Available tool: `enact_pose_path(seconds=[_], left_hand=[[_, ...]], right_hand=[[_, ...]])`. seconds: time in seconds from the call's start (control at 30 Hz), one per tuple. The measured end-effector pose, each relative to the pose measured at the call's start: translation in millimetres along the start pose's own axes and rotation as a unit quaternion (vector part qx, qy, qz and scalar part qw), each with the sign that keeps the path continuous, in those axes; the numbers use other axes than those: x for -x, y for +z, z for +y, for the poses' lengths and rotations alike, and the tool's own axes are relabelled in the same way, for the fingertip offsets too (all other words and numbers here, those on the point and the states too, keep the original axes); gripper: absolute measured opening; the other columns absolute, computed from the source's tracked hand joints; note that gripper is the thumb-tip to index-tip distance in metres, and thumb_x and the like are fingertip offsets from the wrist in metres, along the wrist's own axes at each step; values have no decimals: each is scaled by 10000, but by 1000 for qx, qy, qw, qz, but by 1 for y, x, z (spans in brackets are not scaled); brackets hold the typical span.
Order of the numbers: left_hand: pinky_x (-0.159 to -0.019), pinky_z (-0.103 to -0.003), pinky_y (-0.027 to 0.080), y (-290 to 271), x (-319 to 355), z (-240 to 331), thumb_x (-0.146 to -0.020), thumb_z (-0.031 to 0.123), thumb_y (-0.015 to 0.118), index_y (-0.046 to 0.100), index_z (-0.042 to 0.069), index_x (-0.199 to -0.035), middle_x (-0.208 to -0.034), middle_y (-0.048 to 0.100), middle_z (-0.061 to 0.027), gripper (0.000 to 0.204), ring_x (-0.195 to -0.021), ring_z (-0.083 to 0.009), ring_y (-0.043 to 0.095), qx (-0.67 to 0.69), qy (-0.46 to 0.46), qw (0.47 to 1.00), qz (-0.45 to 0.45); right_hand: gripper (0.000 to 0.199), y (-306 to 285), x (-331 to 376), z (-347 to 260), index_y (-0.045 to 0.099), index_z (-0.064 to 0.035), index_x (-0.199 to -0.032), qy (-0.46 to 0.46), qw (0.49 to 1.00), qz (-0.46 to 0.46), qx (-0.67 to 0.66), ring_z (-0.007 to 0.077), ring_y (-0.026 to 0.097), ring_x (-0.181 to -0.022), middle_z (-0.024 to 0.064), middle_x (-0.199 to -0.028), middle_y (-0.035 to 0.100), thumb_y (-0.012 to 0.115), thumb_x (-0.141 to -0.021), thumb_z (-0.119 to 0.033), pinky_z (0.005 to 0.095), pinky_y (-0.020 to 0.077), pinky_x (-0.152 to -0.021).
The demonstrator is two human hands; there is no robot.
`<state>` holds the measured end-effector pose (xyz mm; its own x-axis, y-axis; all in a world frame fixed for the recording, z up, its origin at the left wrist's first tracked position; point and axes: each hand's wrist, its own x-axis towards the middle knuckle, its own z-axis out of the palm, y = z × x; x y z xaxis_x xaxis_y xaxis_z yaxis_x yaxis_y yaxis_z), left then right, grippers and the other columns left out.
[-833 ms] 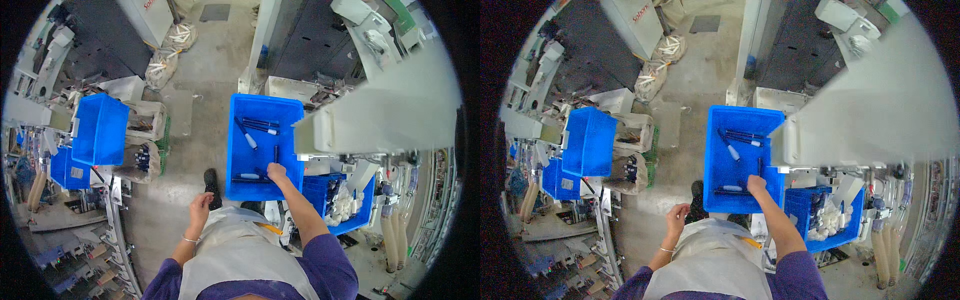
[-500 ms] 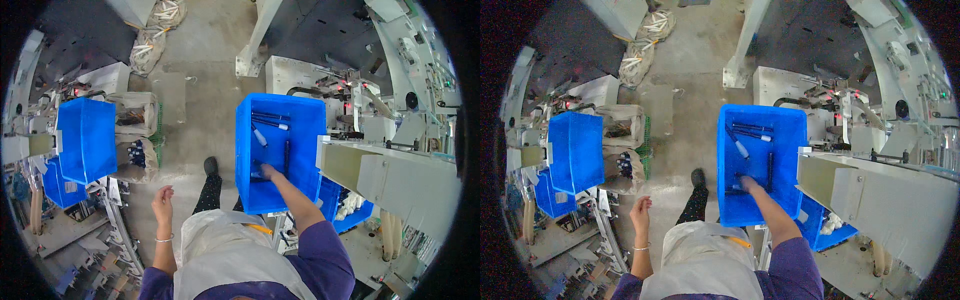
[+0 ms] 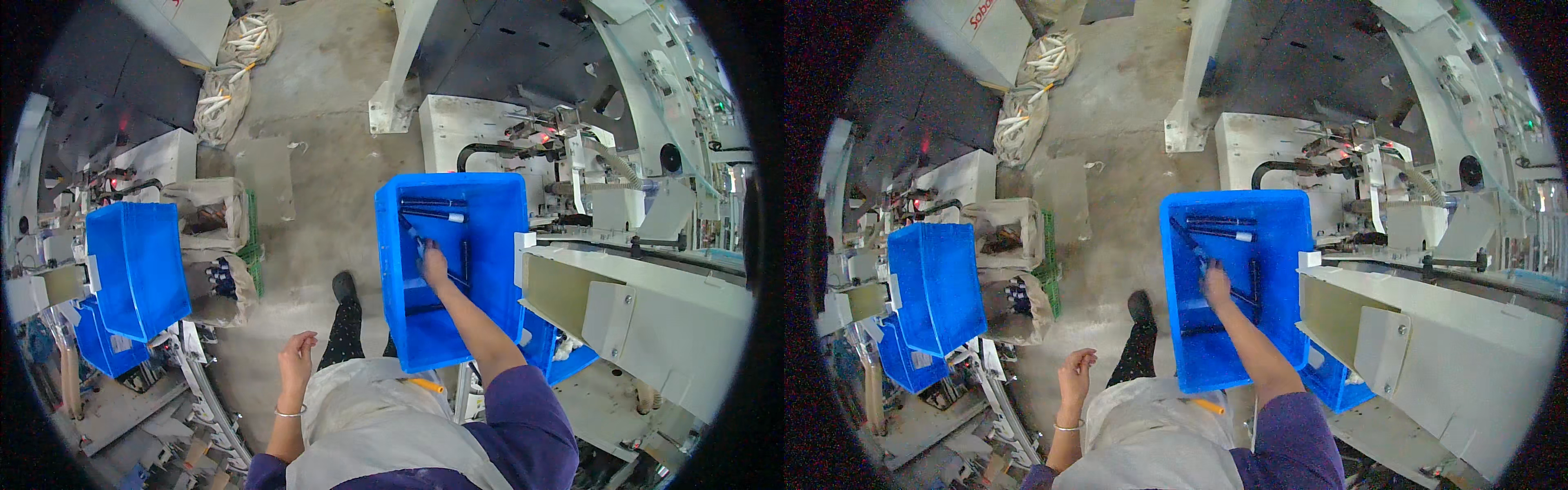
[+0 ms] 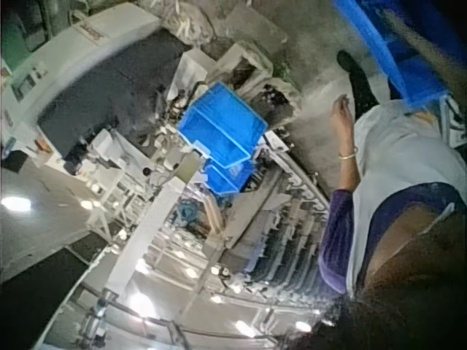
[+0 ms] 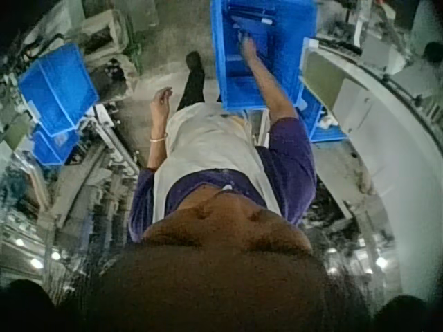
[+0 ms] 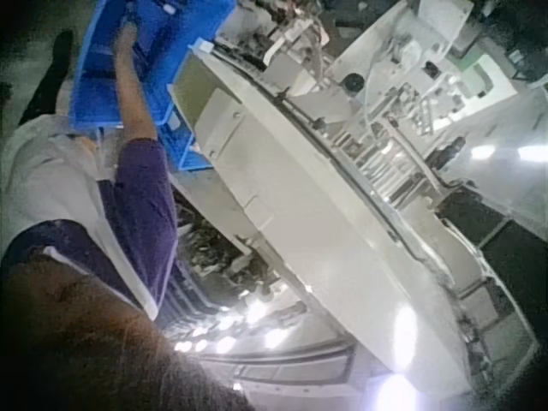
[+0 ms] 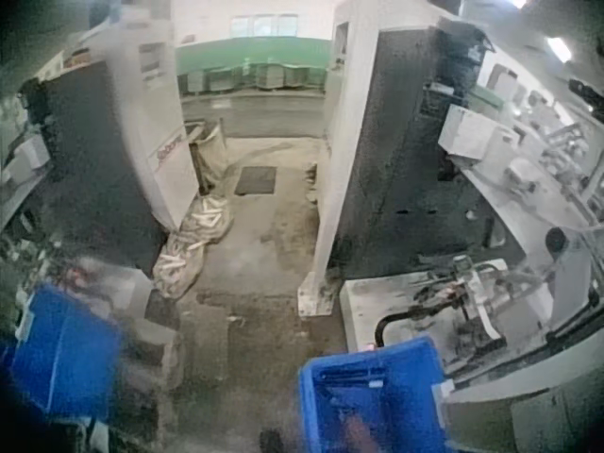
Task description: The person walks through a textile factory, picks up white and blue spools from blue bins, and sorts them by color into separate bins. The person handles spools one at a time and in small groups, placing them into designated bins.
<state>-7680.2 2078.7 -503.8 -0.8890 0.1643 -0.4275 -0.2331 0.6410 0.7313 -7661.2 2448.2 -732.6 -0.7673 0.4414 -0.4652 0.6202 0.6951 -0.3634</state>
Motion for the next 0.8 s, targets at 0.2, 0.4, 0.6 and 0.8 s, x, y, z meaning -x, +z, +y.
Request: enact_pose_path(seconds=[0.2, 0.4, 0.6, 0.8], left_hand=[[-684, -281, 519, -4, -11, -9, -896, 33, 563, 664, 50, -995, -861, 686, -115, 143, -780, -192, 687, -5, 2, 1000, 27], [-690, -309, 516, -15, -12, -19, -897, 79, 578, 669, 60, -1006, -863, 685, -118, 143, -771, -205, 684, -45, -5, 999, -16], [-675, -331, 510, -30, -28, -26, -895, 98, 583, 671, 62, -1004, -872, 687, -126, 145, -766, -227, 680, -94, 18, 994, -47], [-679, -333, 509, -48, -42, -39, -895, 117, 588, 670, 61, -1009, -899, 682, -132, 151, -777, -250, 676, -84, 15, 996, -25]], right_hand=[[608, 30, -64, -31, 399, -62, -1351, 24, 987, -61, 149, 343, 432, -1234, 196, -1345, 421, 611, -803, -216, 440, 453, -940], [402, 57, -16, -7, 585, -124, -1187, -123, 937, -264, 192, 338, 539, -1113, 162, -1197, 557, 587, -798, -226, 420, 477, -870], [216, 0, -66, 30, 666, -108, -996, 2, 983, -25, 182, 342, 619, -1004, 119, -1034, 659, 546, -824, -163, 432, 545, -653], [326, 16, -97, 13, 582, -140, -1201, 57, 970, -60, 227, 293, 557, -1138, 149, -1293, 525, 495, -890, -183, 431, 504, -864]])
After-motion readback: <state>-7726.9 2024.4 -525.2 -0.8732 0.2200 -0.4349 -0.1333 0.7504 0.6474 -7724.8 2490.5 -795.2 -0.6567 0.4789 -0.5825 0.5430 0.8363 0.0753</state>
